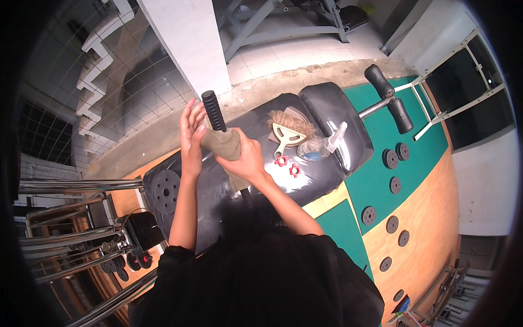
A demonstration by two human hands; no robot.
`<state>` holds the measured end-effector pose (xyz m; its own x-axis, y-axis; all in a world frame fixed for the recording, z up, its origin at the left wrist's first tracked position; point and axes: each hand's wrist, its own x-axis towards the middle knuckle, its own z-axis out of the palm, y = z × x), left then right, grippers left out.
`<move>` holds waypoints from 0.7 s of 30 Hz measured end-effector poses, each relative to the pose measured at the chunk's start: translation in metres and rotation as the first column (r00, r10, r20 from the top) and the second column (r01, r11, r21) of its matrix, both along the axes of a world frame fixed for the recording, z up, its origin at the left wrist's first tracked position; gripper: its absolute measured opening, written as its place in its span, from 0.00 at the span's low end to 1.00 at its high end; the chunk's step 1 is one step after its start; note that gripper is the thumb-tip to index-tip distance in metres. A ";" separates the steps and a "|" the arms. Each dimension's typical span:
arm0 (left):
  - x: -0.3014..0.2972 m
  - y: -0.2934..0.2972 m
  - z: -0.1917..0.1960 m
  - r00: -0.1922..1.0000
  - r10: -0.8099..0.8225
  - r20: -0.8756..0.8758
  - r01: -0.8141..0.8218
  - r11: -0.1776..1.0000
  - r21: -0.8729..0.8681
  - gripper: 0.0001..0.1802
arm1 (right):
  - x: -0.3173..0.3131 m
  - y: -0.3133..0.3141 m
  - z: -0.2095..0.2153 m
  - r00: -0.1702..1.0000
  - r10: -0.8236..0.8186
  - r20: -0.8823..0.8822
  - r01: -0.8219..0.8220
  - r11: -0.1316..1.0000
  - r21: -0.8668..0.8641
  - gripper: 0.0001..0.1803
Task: The person assembles a dumbbell by sliding weight plates onto a barbell and securing them with collars. They then clean the weight plates with a brush and cloth before placing the assembled dumbbell on a rack.
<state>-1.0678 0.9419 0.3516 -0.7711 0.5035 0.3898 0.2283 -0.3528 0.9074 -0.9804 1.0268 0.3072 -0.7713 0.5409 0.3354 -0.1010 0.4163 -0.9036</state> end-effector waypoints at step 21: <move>0.008 -0.050 0.001 0.912 -0.354 0.205 0.307 0.924 0.229 0.17 | 0.052 -0.027 -0.114 0.945 0.255 0.204 -0.250 0.967 -0.050 0.30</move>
